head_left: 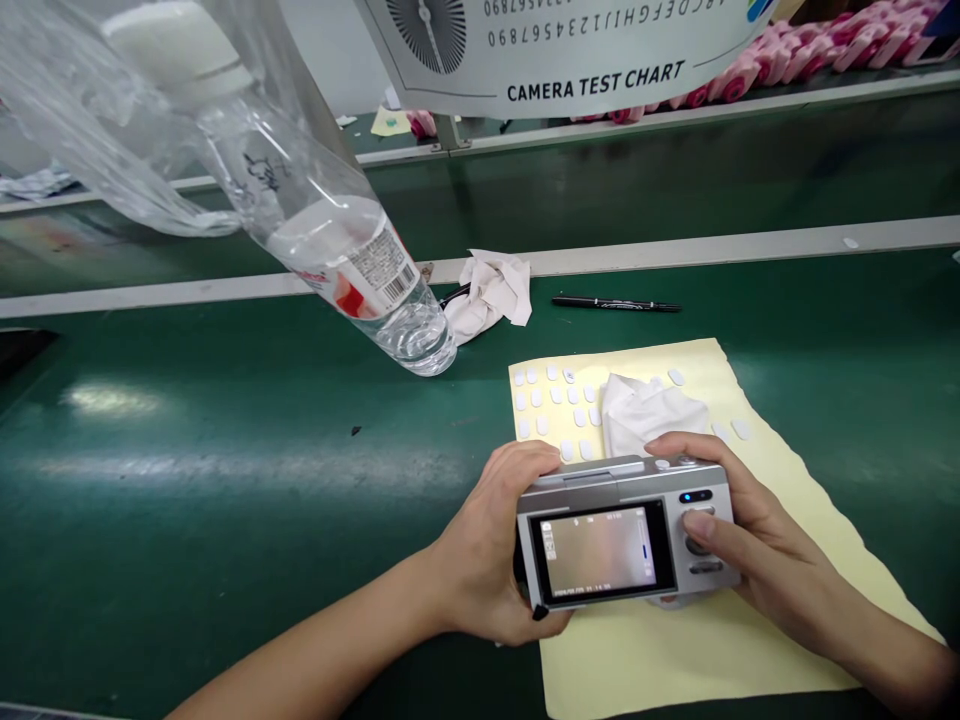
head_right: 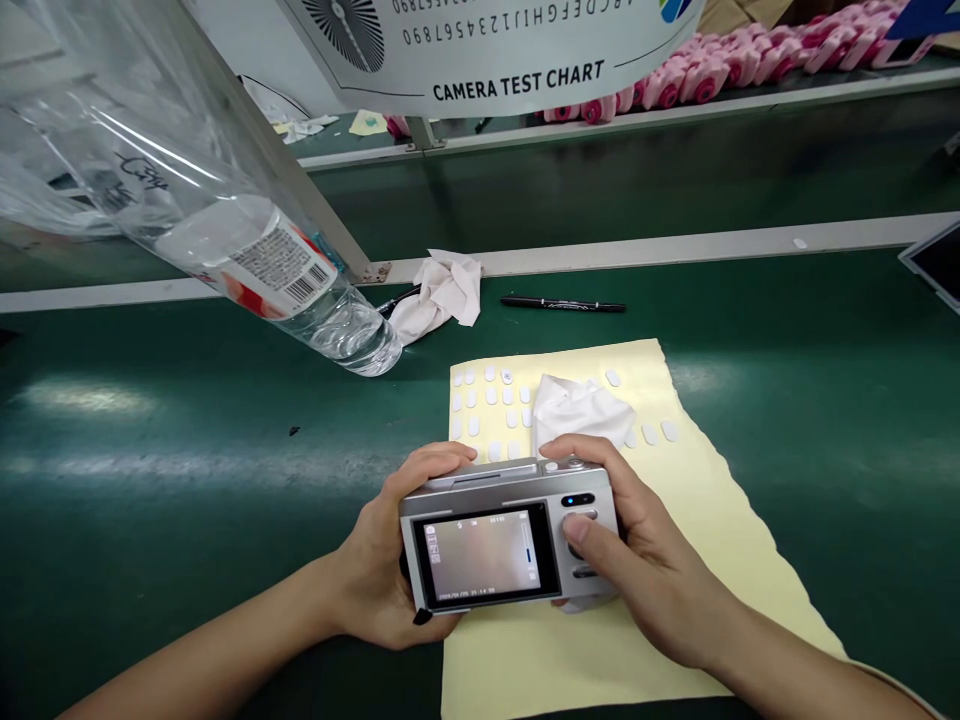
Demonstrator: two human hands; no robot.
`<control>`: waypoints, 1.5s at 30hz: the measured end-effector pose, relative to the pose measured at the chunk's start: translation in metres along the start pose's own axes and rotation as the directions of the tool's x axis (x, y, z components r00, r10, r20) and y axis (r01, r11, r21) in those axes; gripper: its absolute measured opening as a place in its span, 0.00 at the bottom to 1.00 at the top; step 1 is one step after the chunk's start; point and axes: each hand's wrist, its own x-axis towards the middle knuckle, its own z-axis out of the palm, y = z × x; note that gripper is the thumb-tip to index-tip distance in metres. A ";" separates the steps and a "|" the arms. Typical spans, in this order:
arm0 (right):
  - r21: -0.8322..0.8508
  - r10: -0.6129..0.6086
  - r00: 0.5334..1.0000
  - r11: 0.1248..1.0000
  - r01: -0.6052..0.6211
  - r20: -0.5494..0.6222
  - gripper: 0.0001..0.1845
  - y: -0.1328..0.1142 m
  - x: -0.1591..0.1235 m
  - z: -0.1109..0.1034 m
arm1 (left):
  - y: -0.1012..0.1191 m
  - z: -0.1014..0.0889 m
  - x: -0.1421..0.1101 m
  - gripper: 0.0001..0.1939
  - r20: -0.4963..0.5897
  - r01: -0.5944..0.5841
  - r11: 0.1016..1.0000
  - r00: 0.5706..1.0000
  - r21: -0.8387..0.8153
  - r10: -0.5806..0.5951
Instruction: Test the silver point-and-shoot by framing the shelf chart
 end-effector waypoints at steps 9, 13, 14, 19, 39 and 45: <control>0.085 0.018 0.998 0.996 -0.023 0.059 0.20 -0.002 0.001 -0.001 | -0.001 -0.002 -0.001 0.42 0.001 0.061 0.995 0.998 -0.084 -0.061; 0.050 0.005 0.998 0.999 -0.009 0.067 0.22 -0.001 0.001 -0.002 | 0.000 -0.003 -0.001 0.43 0.012 0.075 0.993 0.997 -0.094 -0.075; 0.045 0.008 0.997 0.999 -0.011 0.075 0.23 -0.001 0.001 -0.003 | 0.000 -0.003 -0.001 0.43 0.016 0.081 0.992 0.997 -0.094 -0.080; 0.043 0.013 0.996 0.999 -0.016 0.087 0.21 -0.002 0.001 -0.003 | -0.001 -0.004 -0.002 0.43 0.016 0.082 0.993 0.997 -0.090 -0.081; -0.018 -0.046 0.997 0.999 0.047 0.061 0.18 0.001 0.002 -0.003 | -0.002 -0.003 -0.001 0.45 -0.002 0.072 0.993 0.997 -0.095 -0.073; -0.029 -0.031 0.998 0.999 0.033 0.059 0.20 0.001 0.002 -0.003 | -0.001 -0.003 0.000 0.43 -0.006 0.066 0.993 0.998 -0.100 -0.067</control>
